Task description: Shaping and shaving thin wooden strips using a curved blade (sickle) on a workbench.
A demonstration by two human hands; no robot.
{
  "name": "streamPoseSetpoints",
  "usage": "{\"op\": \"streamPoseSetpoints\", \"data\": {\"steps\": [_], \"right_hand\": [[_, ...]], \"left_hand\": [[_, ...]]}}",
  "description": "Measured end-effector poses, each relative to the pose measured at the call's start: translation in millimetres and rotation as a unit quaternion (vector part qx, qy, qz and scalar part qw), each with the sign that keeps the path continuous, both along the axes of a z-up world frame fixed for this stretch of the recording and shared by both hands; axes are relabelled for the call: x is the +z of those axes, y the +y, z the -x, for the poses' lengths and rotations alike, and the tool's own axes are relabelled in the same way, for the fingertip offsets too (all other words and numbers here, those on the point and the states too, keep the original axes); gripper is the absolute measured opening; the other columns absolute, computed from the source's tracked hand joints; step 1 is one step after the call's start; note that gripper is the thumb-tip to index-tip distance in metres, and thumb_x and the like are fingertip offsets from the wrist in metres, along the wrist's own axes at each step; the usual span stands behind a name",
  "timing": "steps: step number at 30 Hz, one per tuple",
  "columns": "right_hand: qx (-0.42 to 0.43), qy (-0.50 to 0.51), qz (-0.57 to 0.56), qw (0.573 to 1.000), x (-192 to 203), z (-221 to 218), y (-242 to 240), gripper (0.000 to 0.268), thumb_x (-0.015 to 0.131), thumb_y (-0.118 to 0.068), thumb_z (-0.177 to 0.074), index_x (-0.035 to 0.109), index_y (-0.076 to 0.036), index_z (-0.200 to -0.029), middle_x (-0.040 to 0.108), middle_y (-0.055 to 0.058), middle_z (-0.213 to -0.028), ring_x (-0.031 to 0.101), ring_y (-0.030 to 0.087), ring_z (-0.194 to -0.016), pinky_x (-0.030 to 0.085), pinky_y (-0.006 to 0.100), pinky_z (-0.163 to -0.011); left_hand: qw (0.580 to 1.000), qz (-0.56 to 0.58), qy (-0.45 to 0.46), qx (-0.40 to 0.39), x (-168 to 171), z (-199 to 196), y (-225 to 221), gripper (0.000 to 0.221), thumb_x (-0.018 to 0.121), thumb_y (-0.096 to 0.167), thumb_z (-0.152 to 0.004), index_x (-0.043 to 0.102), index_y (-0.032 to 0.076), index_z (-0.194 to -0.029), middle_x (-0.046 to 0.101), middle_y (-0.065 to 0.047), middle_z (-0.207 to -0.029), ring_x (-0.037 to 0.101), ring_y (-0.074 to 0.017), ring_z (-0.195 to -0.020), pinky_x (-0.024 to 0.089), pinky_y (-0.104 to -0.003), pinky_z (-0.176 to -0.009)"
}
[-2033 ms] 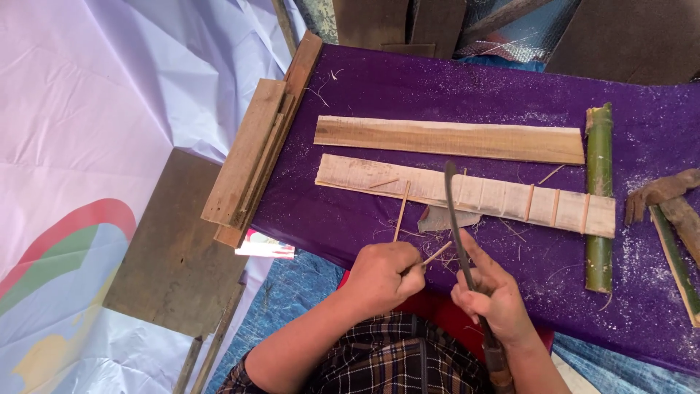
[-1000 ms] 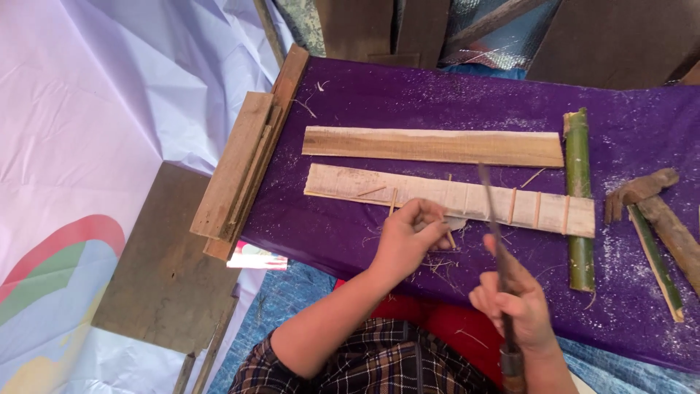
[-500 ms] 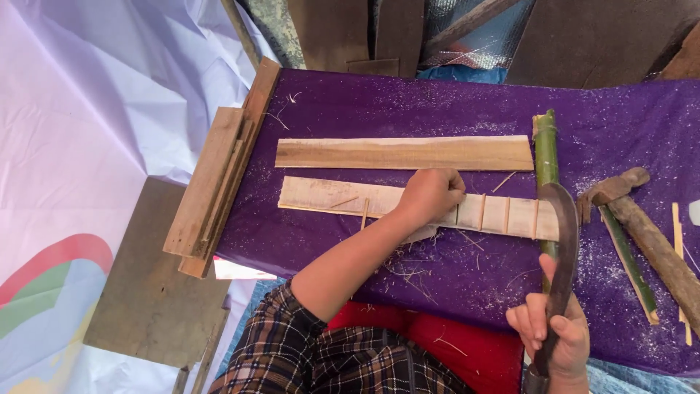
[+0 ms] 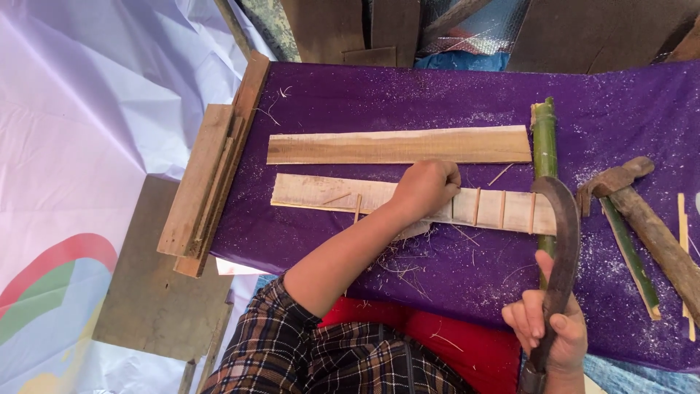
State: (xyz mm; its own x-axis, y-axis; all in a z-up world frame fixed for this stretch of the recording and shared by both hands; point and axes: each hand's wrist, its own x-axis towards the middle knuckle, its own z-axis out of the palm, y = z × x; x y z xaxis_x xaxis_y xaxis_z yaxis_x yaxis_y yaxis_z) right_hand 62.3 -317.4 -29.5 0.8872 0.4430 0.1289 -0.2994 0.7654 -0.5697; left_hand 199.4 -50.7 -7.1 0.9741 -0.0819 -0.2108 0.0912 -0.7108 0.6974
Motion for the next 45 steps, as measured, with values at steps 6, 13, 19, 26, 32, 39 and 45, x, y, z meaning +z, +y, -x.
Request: {"op": "streamPoseSetpoints", "data": {"steps": [6,13,19,26,32,39,45], "right_hand": [[-0.005,-0.004,0.02,1.0,-4.5,-0.8,-0.5,0.085,0.075,-0.022,-0.094,0.026,-0.008,-0.163,0.055,-0.001,-0.062,0.045,0.009,-0.044,0.033,0.027,-0.048],[0.018,0.004,-0.014,1.0,-1.8,-1.8,1.4,0.081,0.075,-0.015,-0.094,0.03,-0.007,-0.161,0.058,0.003,-0.065,0.046,0.011,-0.046,0.032,0.029,-0.051],[0.014,-0.006,0.008,1.0,-1.6,-1.2,1.6,0.08,0.074,-0.017,-0.095,0.031,-0.007,-0.161,0.057,0.003,-0.063,0.046,0.011,-0.044,0.033,0.028,-0.047],[0.016,-0.008,0.01,1.0,-3.5,-1.4,2.0,0.081,0.074,-0.017,-0.094,0.03,-0.007,-0.161,0.056,0.003,-0.062,0.045,0.011,-0.044,0.032,0.028,-0.048],[0.016,-0.003,0.002,1.0,-2.1,-0.8,2.9,0.082,0.075,-0.017,-0.094,0.03,-0.007,-0.161,0.055,0.004,-0.062,0.045,0.012,-0.044,0.032,0.029,-0.048],[0.015,-0.011,0.009,1.0,-2.2,-1.1,3.3,0.082,0.075,-0.018,-0.094,0.029,-0.007,-0.162,0.054,0.003,-0.062,0.044,0.012,-0.044,0.033,0.028,-0.047],[0.022,-0.015,0.007,1.0,-1.4,-2.1,3.2,0.082,0.074,-0.018,-0.095,0.028,-0.008,-0.162,0.055,0.003,-0.063,0.045,0.012,-0.044,0.033,0.029,-0.048]], "left_hand": [[0.997,0.003,-0.07,0.008,-2.7,10.8,4.9,0.012,0.07,0.017,-0.091,0.075,0.008,-0.098,0.075,-0.007,-0.099,0.068,-0.025,-0.092,0.056,-0.04,-0.076],[0.965,-0.11,-0.234,-0.045,-9.1,52.6,10.5,0.036,0.077,0.036,-0.085,0.07,0.007,-0.105,0.066,-0.01,-0.114,0.057,-0.0293,-0.107,0.046,-0.044,-0.087],[0.954,-0.066,-0.29,-0.028,-23.1,64.3,9.0,0.043,0.077,0.03,-0.083,0.069,0.007,-0.119,0.065,-0.013,-0.12,0.059,-0.0329,-0.114,0.047,-0.049,-0.094],[0.951,-0.036,-0.306,-0.001,-36.7,50.3,5.6,0.016,0.078,0.019,-0.086,0.072,0.015,-0.1,0.064,-0.005,-0.108,0.056,-0.0277,-0.101,0.041,-0.044,-0.079],[0.949,0.035,-0.314,0.0,-23.1,51.8,10.1,0.003,0.071,0.011,-0.089,0.068,0.011,-0.09,0.064,-0.004,-0.099,0.055,-0.0259,-0.095,0.042,-0.04,-0.081],[0.942,0.064,-0.308,-0.114,-6.5,56.3,23.7,0.004,0.061,0.007,-0.085,0.059,0.007,-0.082,0.074,-0.009,-0.099,0.065,-0.029,-0.098,0.05,-0.043,-0.091],[0.943,-0.025,-0.292,-0.158,-11.4,57.8,24.9,0.01,0.06,0.015,-0.081,0.067,0.009,-0.086,0.074,-0.006,-0.095,0.064,-0.031,-0.112,0.043,-0.046,-0.091]]}}
